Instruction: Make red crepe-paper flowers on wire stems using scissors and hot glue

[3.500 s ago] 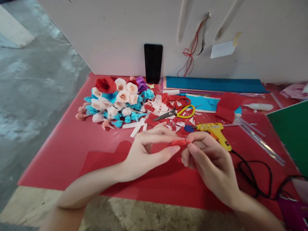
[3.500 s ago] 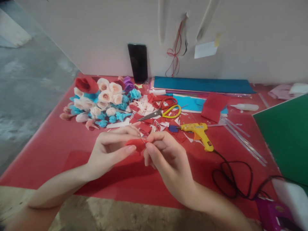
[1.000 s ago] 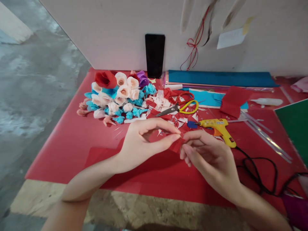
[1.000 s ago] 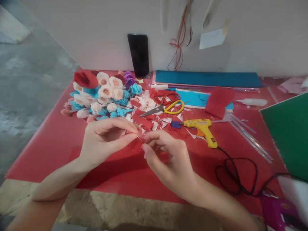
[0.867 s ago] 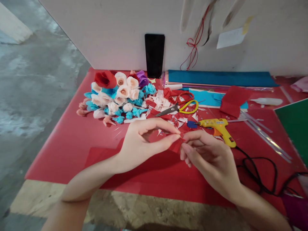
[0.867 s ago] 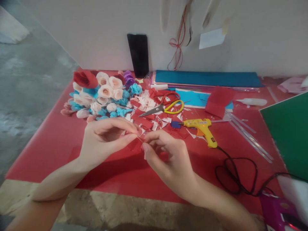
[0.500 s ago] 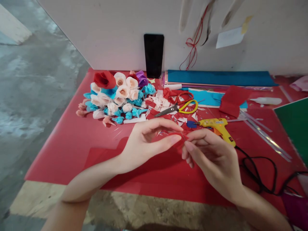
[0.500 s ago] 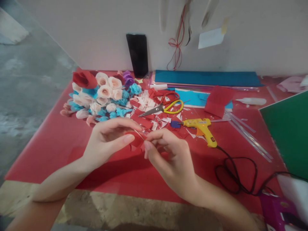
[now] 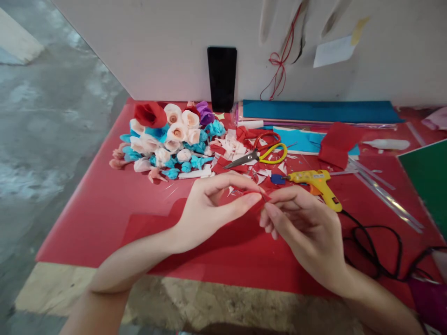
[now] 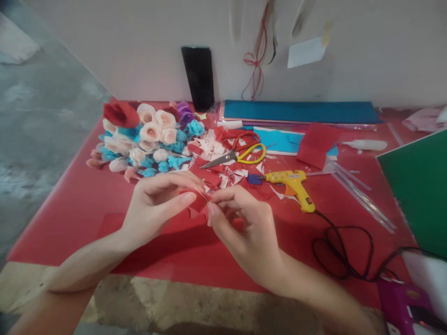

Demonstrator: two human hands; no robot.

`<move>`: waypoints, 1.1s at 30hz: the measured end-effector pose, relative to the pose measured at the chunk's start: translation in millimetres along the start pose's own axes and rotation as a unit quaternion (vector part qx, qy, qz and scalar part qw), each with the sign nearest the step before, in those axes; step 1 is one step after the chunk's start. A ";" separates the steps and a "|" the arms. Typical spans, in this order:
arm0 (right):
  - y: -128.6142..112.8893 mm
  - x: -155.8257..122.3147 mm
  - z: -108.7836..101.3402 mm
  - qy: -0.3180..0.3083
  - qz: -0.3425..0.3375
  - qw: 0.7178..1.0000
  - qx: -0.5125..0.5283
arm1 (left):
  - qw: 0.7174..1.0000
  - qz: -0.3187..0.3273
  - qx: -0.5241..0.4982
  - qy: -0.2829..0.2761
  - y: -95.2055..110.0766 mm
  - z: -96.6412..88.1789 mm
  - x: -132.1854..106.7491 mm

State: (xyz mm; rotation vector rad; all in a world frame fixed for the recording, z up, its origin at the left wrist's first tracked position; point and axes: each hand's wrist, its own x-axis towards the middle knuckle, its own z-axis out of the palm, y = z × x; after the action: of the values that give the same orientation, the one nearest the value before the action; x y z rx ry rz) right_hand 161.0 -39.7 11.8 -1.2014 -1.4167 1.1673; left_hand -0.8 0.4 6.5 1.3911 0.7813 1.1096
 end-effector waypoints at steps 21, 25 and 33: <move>2.4 0.1 1.3 -0.015 0.002 0.999 0.031 | 0.996 0.028 0.088 -0.002 2.1 -0.3 -1.1; 1.8 -0.6 1.2 -0.012 -0.003 0.999 0.031 | 0.995 0.035 0.094 0.001 1.2 0.6 -0.8; 2.7 -0.1 1.9 -0.010 -0.002 0.999 0.036 | 0.996 0.035 0.083 0.021 1.6 1.7 -1.4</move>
State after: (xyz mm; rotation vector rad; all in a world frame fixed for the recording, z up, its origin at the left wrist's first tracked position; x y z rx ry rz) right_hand 159.5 -39.8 8.9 -1.1392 -1.3795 1.2192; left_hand 0.0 -1.7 8.0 1.5486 0.8764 1.1532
